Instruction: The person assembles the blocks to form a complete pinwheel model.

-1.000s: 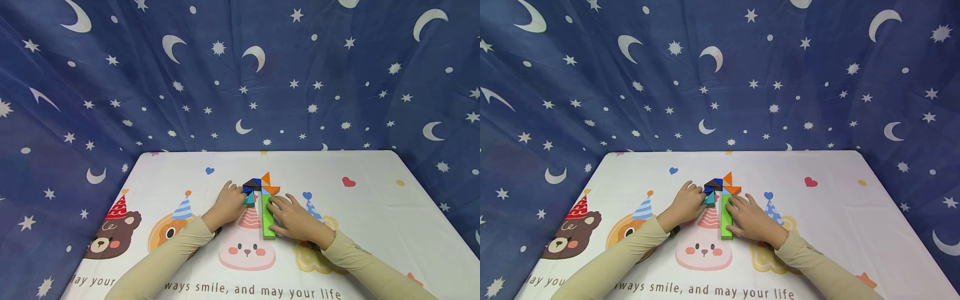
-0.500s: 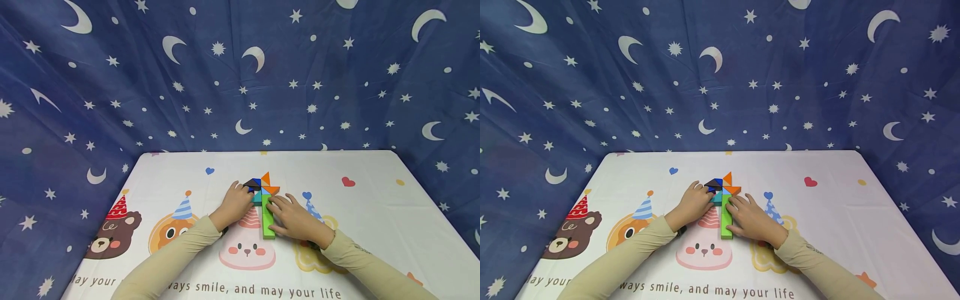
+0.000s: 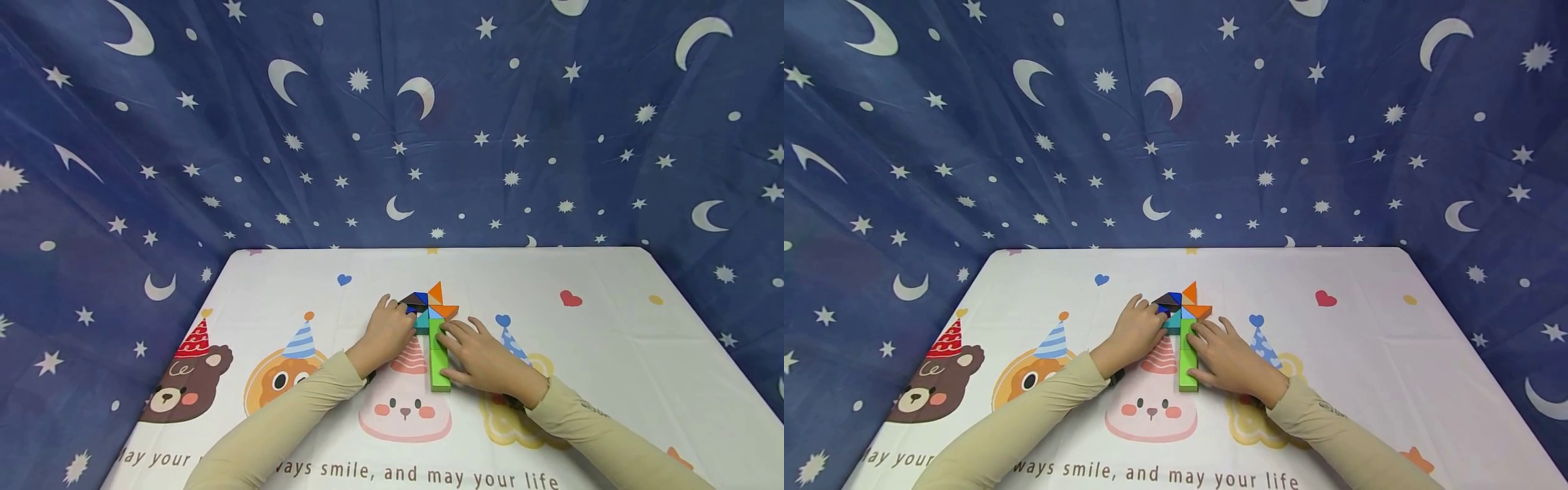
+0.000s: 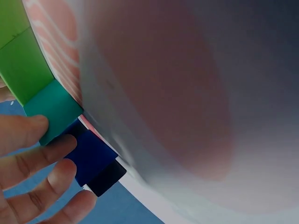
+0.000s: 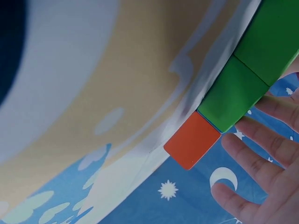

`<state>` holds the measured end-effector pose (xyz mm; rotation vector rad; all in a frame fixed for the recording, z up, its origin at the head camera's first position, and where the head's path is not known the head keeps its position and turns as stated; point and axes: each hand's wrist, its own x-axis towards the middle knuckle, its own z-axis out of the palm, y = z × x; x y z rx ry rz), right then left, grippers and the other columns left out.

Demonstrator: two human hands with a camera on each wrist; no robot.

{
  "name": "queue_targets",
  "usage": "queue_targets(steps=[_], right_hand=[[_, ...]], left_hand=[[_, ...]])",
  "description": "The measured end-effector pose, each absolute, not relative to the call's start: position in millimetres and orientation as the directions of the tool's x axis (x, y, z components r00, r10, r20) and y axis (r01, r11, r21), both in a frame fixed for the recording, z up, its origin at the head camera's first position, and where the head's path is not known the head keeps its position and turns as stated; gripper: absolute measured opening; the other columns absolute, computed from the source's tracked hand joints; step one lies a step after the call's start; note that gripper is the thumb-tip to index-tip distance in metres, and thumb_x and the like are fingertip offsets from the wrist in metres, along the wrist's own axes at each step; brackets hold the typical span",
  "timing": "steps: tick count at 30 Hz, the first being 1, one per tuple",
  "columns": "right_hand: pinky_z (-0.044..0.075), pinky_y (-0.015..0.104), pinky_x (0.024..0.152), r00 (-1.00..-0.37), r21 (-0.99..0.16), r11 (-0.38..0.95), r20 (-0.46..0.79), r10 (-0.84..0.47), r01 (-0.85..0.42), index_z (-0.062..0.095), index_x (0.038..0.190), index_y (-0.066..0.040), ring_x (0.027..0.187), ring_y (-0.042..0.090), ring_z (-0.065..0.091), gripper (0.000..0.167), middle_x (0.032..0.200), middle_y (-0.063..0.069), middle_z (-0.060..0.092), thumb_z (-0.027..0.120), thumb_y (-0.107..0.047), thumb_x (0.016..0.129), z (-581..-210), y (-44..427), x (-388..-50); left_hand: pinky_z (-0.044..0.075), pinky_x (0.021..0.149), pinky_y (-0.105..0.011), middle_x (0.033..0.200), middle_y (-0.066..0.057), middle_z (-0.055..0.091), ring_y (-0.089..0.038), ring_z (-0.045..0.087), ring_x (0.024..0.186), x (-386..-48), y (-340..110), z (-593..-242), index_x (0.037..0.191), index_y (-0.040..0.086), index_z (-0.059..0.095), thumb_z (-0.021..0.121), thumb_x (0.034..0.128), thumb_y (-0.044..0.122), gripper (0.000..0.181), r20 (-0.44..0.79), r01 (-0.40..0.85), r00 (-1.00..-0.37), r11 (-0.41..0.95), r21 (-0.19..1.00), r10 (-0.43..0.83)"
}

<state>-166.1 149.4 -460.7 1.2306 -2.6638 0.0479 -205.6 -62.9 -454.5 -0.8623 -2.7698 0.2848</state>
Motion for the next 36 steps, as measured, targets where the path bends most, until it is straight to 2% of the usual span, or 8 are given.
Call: queue_targets(steps=[9, 23, 27, 36], right_hand=[[0.037, 0.057, 0.1, -0.626, 0.062, 0.649, 0.209, -0.751, -0.758, 0.053, 0.127, -0.006, 0.123, 0.032, 0.05, 0.06, 0.131, 0.016, 0.053, 0.058, -0.049, 0.086, -461.4, 149.4, -166.6], [0.036, 0.057, 0.101, -0.632, 0.059, 0.652, 0.194, -0.75, -0.756, 0.053, 0.128, -0.007, 0.123, 0.031, 0.05, 0.059, 0.131, 0.015, 0.053, 0.057, -0.05, 0.086, -462.4, 149.8, -166.9], [0.036, 0.057, 0.101, -0.632, 0.055, 0.651, 0.195, -0.75, -0.757, 0.053, 0.128, -0.007, 0.123, 0.031, 0.05, 0.06, 0.131, 0.015, 0.053, 0.057, -0.05, 0.086, -461.8, 149.6, -166.8], [0.037, 0.057, 0.101, -0.622, 0.054, 0.646, 0.217, -0.752, -0.762, 0.054, 0.128, -0.007, 0.122, 0.032, 0.05, 0.061, 0.131, 0.015, 0.054, 0.059, -0.05, 0.085, -462.4, 150.2, -167.2]], left_hand=[[0.041, 0.103, -0.044, 0.099, -0.004, 0.07, -0.021, 0.063, 0.097, -206.8, -63.6, -453.6, 0.103, 0.015, 0.07, 0.064, 0.0865, 0.037, 0.028, 0.153, 0.53, -0.807, 0.814, -0.238, 0.57], [0.042, 0.101, -0.043, 0.087, -0.003, 0.069, -0.021, 0.064, 0.089, -212.0, -67.5, -450.6, 0.083, 0.015, 0.073, 0.069, 0.0821, 0.039, 0.025, 0.207, 0.468, -0.84, 0.863, -0.19, 0.501], [0.041, 0.101, -0.043, 0.086, -0.003, 0.069, -0.021, 0.064, 0.088, -212.6, -68.4, -450.5, 0.082, 0.015, 0.073, 0.068, 0.0825, 0.039, 0.025, 0.204, 0.471, -0.842, 0.865, -0.174, 0.5], [0.042, 0.1, -0.043, 0.09, -0.002, 0.071, -0.02, 0.064, 0.088, -210.0, -69.0, -450.7, 0.091, 0.018, 0.073, 0.069, 0.0827, 0.035, 0.02, 0.197, 0.503, -0.825, 0.847, -0.17, 0.529]])
